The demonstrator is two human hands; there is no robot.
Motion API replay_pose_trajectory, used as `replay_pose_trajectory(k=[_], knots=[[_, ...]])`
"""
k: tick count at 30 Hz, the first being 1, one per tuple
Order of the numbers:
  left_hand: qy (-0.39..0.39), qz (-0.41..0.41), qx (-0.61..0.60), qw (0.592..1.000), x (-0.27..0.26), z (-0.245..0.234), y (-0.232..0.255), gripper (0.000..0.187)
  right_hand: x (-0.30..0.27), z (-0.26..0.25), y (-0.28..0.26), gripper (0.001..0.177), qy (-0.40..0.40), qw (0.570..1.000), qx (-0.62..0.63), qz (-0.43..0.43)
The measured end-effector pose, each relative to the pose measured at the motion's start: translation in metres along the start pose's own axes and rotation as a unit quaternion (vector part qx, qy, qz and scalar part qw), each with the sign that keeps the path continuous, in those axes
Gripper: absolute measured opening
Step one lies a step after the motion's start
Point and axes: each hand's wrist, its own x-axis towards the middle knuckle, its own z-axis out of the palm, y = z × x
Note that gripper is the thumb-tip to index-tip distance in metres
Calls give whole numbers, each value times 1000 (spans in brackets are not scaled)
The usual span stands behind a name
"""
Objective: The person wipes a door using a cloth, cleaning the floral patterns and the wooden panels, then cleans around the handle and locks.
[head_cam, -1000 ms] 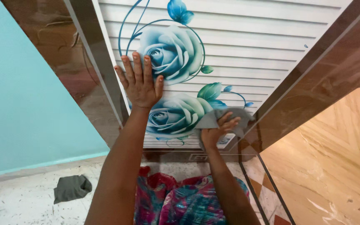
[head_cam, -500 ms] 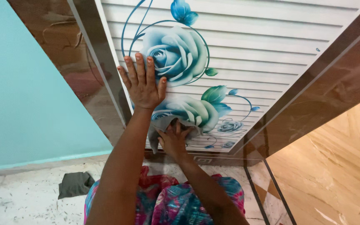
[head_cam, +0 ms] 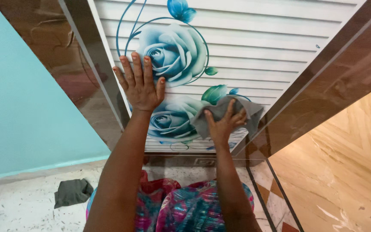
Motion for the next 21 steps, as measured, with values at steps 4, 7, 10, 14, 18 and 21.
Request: replay_pose_trajectory(k=[4, 7, 10, 14, 18, 21], knots=[[-7, -3, 0, 1000, -1, 0, -1, 62, 20, -22, 52, 114, 148, 988, 24, -46], [0, -3, -5, 1000, -1, 1, -2, 62, 23, -37, 80, 108, 178, 983, 46, -17], [3, -7, -8, 1000, -1, 2, -2, 61, 26, -53, 92, 101, 198, 977, 55, 58], [-2, -8, -10, 1000, -2, 2, -3, 61, 29, -55, 89, 97, 160, 945, 108, 264], [3, -10, -12, 1000, -1, 2, -3, 61, 25, -29, 91, 93, 229, 970, 50, 69], [-1, -8, -6, 1000, -2, 2, -4, 61, 9, -3, 65, 94, 242, 969, 31, 33]])
